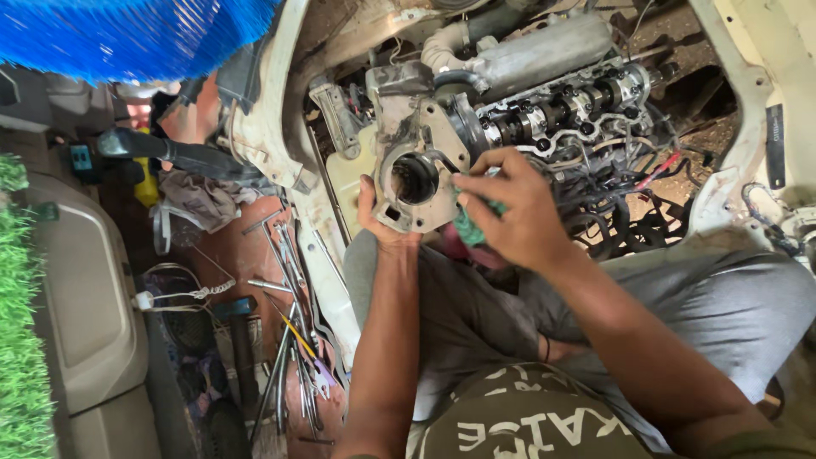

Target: The person cleans a metal engine component using a cloth, then handles a gasket from a plastic package while sitting in an engine compartment.

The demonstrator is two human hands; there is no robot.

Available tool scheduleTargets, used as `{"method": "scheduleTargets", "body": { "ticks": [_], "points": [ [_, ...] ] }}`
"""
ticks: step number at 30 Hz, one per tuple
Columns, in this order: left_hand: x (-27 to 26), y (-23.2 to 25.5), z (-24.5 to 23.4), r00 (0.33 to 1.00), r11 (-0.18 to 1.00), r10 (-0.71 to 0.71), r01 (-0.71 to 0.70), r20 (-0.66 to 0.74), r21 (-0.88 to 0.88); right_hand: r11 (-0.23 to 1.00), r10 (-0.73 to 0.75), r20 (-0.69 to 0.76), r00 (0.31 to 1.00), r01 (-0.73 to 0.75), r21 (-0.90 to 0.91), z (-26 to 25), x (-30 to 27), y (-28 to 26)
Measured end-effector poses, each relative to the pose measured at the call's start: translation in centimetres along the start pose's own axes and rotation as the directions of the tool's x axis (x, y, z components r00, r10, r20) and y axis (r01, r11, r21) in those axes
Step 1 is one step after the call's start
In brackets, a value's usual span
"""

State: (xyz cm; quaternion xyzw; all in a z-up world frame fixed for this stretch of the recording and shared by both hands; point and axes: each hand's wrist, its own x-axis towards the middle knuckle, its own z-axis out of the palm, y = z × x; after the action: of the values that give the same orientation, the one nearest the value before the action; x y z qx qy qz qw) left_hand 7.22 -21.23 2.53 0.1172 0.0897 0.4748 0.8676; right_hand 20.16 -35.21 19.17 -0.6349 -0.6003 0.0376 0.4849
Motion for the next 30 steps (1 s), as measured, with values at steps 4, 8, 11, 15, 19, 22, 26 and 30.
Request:
{"method": "scheduleTargets", "body": {
  "ticks": [4,8,11,15,19,22,26,30],
  "points": [
    [0.1,-0.2,-0.3,0.996,0.998,0.002,-0.008,0.088,0.064,0.983,0.185,-0.081,0.979,-0.186,-0.005,0.8,-0.6,0.2],
    [0.2,-0.5,0.5,0.996,0.999,0.017,-0.021,0.090,0.041,0.985,0.163,-0.131,0.978,-0.169,-0.034,1.2,-0.2,0.7],
    [-0.3,-0.2,1.0,1.000,0.999,0.000,0.000,0.015,-0.037,0.995,0.099,-0.093,0.991,-0.100,0.001,0.7,-0.7,-0.1],
    [-0.2,-0.3,0.1,1.000,0.998,0.007,-0.008,-0.010,-0.055,0.988,0.152,0.001,0.988,-0.152,-0.011,0.0,-0.6,-0.5],
    [-0.4,-0.6,-1.3,0.997,0.999,0.033,-0.032,0.063,-0.017,0.993,0.097,0.042,0.994,-0.094,-0.075,-0.9,-0.4,-0.7],
    [-0.6,-0.7,-1.6,0.997,0.996,0.052,-0.056,0.058,0.073,0.988,0.083,0.039,0.996,-0.078,-0.133,-0.6,-0.1,-0.2],
    [-0.6,-1.1,-0.1,1.000,0.999,0.012,-0.013,0.025,0.051,0.984,0.073,-0.042,0.996,-0.078,-0.160,0.3,0.0,0.0],
    [-0.8,-0.6,1.2,1.000,0.997,0.018,-0.018,-0.002,-0.069,0.995,0.048,-0.045,0.998,-0.052,-0.087,0.0,-0.2,-0.1]
  ]
}}
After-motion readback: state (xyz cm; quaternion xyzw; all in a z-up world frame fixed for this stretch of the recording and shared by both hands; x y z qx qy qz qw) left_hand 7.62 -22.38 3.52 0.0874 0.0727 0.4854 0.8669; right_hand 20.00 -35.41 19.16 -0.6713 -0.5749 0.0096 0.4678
